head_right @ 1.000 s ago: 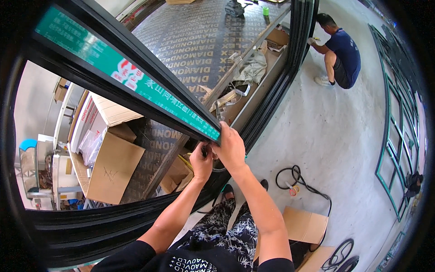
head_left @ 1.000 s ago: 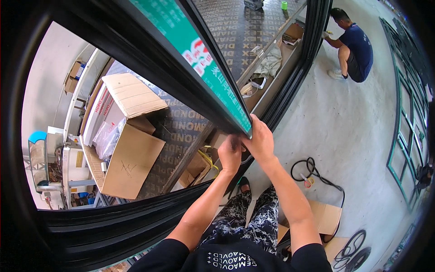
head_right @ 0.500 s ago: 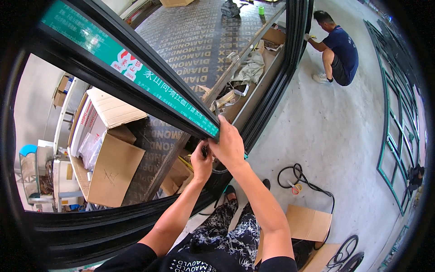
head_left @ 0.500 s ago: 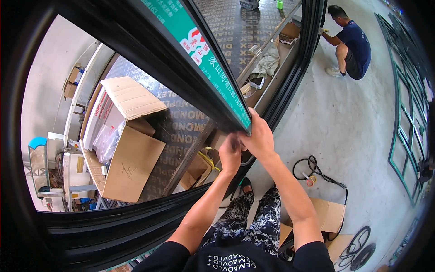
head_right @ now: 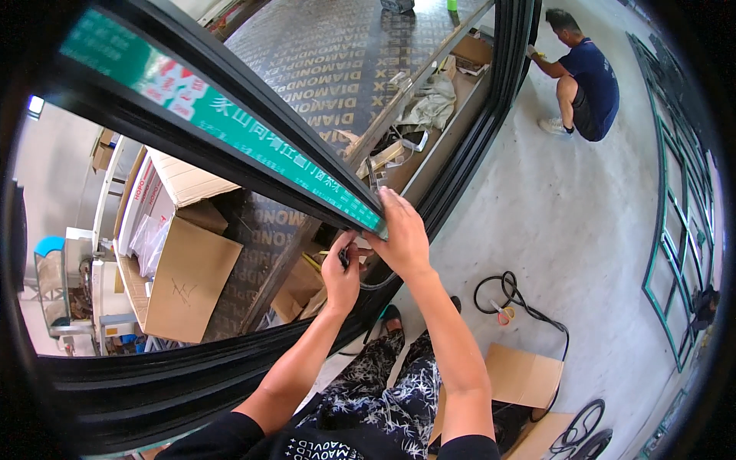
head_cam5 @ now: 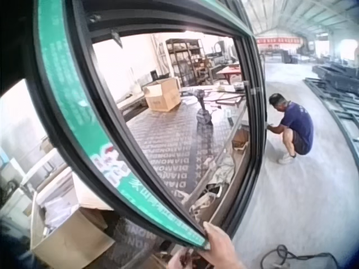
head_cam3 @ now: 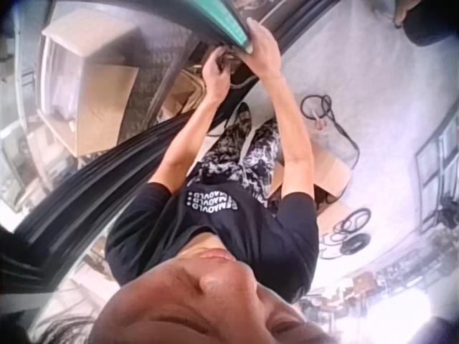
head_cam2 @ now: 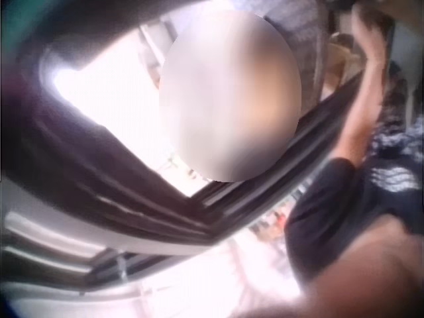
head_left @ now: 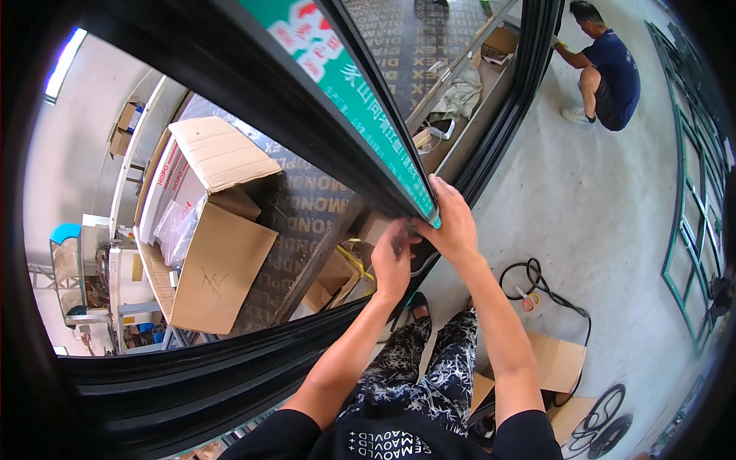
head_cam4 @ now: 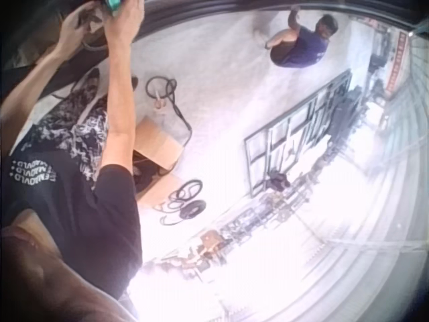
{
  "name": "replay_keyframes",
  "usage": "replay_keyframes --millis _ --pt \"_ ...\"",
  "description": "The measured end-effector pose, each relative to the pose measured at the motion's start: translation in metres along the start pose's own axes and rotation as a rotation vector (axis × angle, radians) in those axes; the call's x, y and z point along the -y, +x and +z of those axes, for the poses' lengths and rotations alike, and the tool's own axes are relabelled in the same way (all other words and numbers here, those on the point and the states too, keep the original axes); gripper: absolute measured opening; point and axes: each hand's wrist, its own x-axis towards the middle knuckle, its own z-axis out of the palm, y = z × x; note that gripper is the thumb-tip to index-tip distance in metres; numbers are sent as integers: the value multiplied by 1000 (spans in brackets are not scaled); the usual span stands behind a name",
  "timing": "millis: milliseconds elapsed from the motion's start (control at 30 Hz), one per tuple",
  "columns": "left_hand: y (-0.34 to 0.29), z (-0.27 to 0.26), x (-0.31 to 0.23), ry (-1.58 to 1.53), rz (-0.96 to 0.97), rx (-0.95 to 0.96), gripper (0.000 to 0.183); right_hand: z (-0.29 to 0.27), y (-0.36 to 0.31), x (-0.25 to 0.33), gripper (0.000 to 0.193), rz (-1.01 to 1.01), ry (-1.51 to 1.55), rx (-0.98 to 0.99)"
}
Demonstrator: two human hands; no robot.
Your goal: The person installs a rubber seal into a black window frame, using shears to cut the rubber strip and pressing it into the channel by hand.
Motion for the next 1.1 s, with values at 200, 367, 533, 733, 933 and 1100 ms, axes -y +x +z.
replay_keyframes --millis 200,367,533,733,933,1100 --pt "-19 2 27 108 -117 -83 18 0 -69 -45 49 412 91 -140" --pt "-7 21 55 129 -56 -29 21 43 -92 -66 49 430 32 -112" --pt "-1 37 68 211 6 -170 22 59 -74 -67 68 267 -10 -184" --pt "7 50 80 -68 -70 -217 16 70 -64 -70 82 222 64 -139" --pt "9 52 84 -144 -74 -220 14 76 -73 -76 81 263 76 -151" --pt "15 53 92 134 37 -253 9 70 -70 -84 78 247 133 -91"
